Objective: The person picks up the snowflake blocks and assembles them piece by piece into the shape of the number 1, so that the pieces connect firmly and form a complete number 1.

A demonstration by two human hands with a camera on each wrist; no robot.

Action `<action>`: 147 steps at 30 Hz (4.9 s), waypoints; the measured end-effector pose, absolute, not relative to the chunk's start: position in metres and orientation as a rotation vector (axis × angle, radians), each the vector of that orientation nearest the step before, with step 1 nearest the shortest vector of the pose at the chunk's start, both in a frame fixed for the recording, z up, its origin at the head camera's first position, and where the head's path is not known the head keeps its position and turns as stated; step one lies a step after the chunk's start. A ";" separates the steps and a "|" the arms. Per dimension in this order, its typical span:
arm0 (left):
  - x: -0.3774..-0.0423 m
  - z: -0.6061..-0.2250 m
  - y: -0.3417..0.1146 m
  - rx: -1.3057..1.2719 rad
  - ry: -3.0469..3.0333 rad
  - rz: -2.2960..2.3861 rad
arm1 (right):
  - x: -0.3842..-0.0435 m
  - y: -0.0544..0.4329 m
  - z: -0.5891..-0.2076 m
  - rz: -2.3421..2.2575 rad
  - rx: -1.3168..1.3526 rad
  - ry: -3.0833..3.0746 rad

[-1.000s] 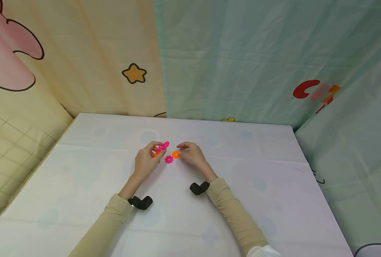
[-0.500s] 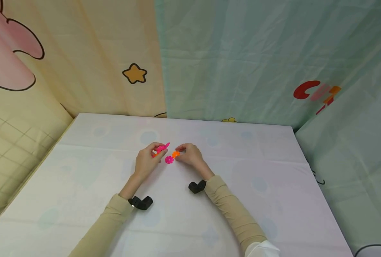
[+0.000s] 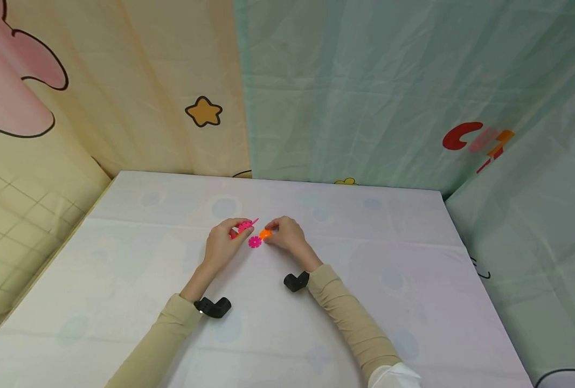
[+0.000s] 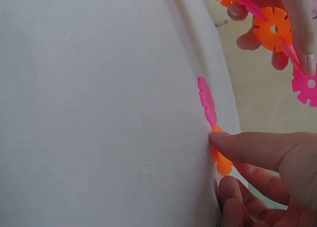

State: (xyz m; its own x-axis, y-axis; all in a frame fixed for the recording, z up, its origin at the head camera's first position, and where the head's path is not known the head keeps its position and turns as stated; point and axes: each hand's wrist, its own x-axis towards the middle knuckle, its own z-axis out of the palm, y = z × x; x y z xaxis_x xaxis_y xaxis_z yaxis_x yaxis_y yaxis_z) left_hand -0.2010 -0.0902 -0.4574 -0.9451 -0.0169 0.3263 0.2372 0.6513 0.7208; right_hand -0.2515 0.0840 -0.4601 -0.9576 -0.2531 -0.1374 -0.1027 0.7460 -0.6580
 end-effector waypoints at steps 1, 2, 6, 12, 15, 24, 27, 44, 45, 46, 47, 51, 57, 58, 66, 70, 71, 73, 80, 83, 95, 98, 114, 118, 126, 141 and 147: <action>-0.200 -0.457 -0.090 -0.177 -2.568 -1.189 | -0.251 0.084 -0.460 -1.004 -0.287 2.734; -0.200 -0.457 -0.089 -0.178 -2.568 -1.192 | -0.251 0.085 -0.460 -1.007 -0.293 2.736; -0.198 -0.456 -0.088 -0.189 -2.566 -1.198 | -0.248 0.087 -0.458 -1.024 -0.299 2.740; -0.197 -0.456 -0.086 -0.207 -2.565 -1.208 | -0.244 0.092 -0.458 -1.072 -0.302 2.744; -0.197 -0.456 -0.084 -0.209 -2.569 -1.221 | -0.241 0.095 -0.460 -1.094 -0.305 2.751; -0.196 -0.456 -0.079 -0.214 -2.563 -1.281 | -0.234 0.109 -0.460 -1.143 -0.317 2.805; -0.196 -0.454 -0.076 -0.217 -2.558 -1.294 | -0.232 0.112 -0.457 -1.214 -0.292 2.796; -0.193 -0.450 -0.064 -0.266 -2.618 -1.337 | -0.222 0.123 -0.437 -1.550 -0.257 2.793; -0.193 -0.450 -0.064 -0.262 -2.621 -1.349 | -0.221 0.124 -0.436 -1.567 -0.268 2.791; -0.193 -0.450 -0.063 -0.258 -2.625 -1.362 | -0.221 0.124 -0.435 -1.582 -0.278 2.788; -0.193 -0.449 -0.062 -0.255 -2.628 -1.371 | -0.220 0.125 -0.434 -1.598 -0.281 2.783; -0.192 -0.448 -0.059 -0.246 -2.627 -1.408 | -0.218 0.127 -0.428 -1.644 -0.271 2.767; -0.192 -0.448 -0.054 -0.246 -2.605 -1.439 | -0.217 0.128 -0.425 -1.677 -0.258 2.747; -0.192 -0.448 -0.053 -0.247 -2.601 -1.439 | -0.217 0.128 -0.424 -1.687 -0.260 2.738; -0.191 -0.447 -0.048 -0.289 -2.577 -1.397 | -0.216 0.123 -0.423 -1.788 -0.276 2.707; -0.191 -0.446 -0.047 -0.307 -2.554 -1.387 | -0.216 0.121 -0.424 -1.816 -0.279 2.713; -0.191 -0.446 -0.047 -0.312 -2.550 -1.384 | -0.216 0.120 -0.424 -1.821 -0.277 2.715; -0.192 -0.446 -0.047 -0.322 -2.542 -1.372 | -0.215 0.119 -0.423 -1.819 -0.270 2.725; -0.193 -0.446 -0.046 -0.340 -2.530 -1.301 | -0.214 0.117 -0.420 -1.803 -0.260 2.736; -0.193 -0.446 -0.045 -0.349 -2.519 -1.273 | -0.214 0.116 -0.420 -1.806 -0.266 2.739; -0.191 -0.447 -0.044 -0.386 -2.445 -1.160 | -0.212 0.111 -0.416 -1.798 -0.236 2.738; -0.191 -0.448 -0.045 -0.396 -2.439 -1.135 | -0.211 0.111 -0.416 -1.799 -0.223 2.716; -0.191 -0.450 -0.049 -0.365 -2.486 -1.178 | -0.214 0.121 -0.417 -1.695 -0.225 2.552; -0.192 -0.449 -0.050 -0.369 -2.503 -1.145 | -0.214 0.123 -0.414 -1.675 -0.235 2.517; -0.192 -0.449 -0.055 -0.345 -2.502 -1.026 | -0.217 0.121 -0.418 -1.705 -0.261 2.483; -0.193 -0.443 -0.077 -0.193 -2.525 -1.070 | -0.226 0.107 -0.439 -1.673 -0.202 2.490; -0.194 -0.444 -0.083 -0.191 -2.502 -1.088 | -0.229 0.096 -0.450 -1.583 -0.241 2.523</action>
State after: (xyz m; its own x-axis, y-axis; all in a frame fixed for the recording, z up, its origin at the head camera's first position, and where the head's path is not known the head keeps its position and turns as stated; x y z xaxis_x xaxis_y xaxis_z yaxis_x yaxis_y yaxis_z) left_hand -0.1938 -0.0831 -0.4438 -0.9092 -0.0343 0.4150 0.2801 0.6872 0.6703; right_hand -0.2294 0.0957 -0.4503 -0.9754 -0.2159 -0.0436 -0.0547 0.4290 -0.9016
